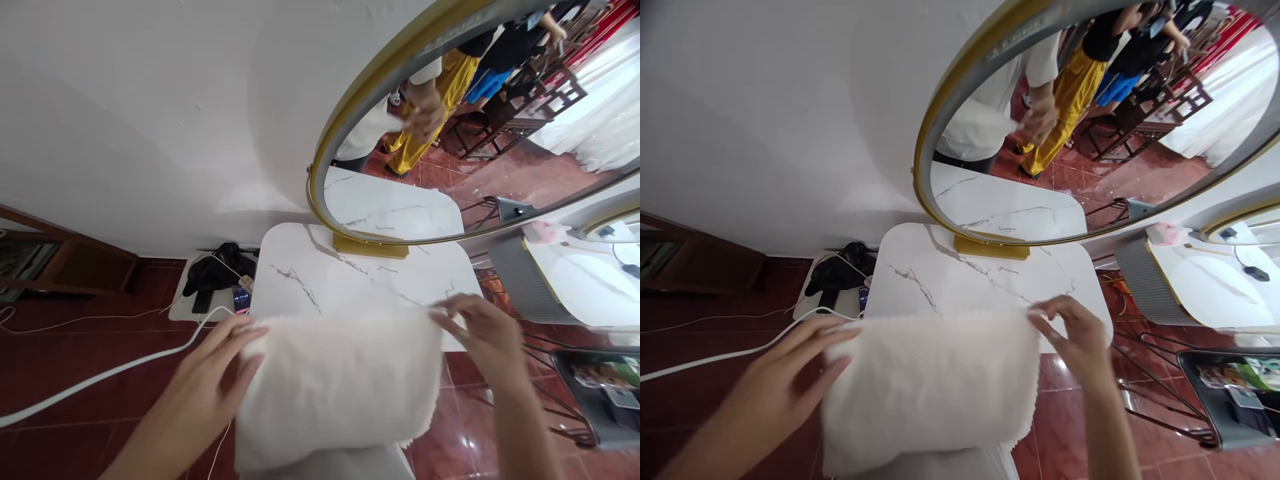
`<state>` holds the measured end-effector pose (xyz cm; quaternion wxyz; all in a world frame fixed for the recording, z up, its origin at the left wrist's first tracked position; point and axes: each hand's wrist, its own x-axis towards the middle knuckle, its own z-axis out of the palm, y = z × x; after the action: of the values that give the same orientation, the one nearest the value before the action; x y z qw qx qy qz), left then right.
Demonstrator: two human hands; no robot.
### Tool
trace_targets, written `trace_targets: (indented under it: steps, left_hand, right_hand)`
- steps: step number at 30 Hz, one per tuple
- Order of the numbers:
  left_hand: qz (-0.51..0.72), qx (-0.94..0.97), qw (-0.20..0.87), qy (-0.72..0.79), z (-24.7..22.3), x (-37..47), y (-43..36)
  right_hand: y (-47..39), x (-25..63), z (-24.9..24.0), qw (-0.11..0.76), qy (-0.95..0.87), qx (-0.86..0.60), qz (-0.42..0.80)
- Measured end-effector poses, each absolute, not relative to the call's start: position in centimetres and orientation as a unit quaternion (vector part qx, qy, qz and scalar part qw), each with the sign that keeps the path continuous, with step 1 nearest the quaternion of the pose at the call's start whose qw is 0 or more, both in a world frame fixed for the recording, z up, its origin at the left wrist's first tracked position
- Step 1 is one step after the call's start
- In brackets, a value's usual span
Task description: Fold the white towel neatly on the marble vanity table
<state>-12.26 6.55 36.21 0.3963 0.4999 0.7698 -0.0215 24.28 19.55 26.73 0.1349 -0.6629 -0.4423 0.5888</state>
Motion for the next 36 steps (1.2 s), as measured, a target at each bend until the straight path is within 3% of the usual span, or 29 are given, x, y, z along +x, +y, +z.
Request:
trace_targets:
  steps: [4, 9, 16, 18, 21, 24, 32, 36]
  left_hand:
    - [-0.039, 0.529, 0.406, 0.745, 25.3, -12.3, 6.5]
    - [-0.059, 0.549, 0.382, 0.742, 15.4, -14.9, 6.0]
    - [-0.144, 0.557, 0.288, 0.766, 14.6, -13.3, 5.7]
    - [-0.134, 0.575, 0.287, 0.754, 15.0, -11.2, 4.0]
    - [-0.122, 0.577, 0.306, 0.747, 14.5, -8.8, 1.7]
    - [-0.125, 0.547, 0.282, 0.779, 12.8, -8.3, 1.5]
    - [-0.115, 0.542, 0.283, 0.783, 7.5, -11.5, 6.3]
    - [-0.111, 0.531, 0.282, 0.791, 4.8, -12.2, 8.5]
  right_hand:
    - [17.9, 20.2, 17.2, 0.072, -0.36, -0.685, 0.63]
    - [16.1, 15.7, 9.3, 0.106, -0.32, -0.709, 0.619]
    - [13.1, 12.1, 8.0, 0.139, -0.405, -0.692, 0.581]
    - [10.8, 11.5, 9.0, 0.109, -0.527, -0.638, 0.551]
    - [7.4, 10.2, 9.7, -0.001, -0.704, -0.523, 0.48]
    - [5.9, 8.2, 8.6, -0.086, -0.745, -0.501, 0.432]
    - [10.0, 4.4, 3.2, -0.092, -0.779, -0.496, 0.372]
    - [12.8, 2.1, 0.7, -0.145, -0.764, -0.509, 0.369]
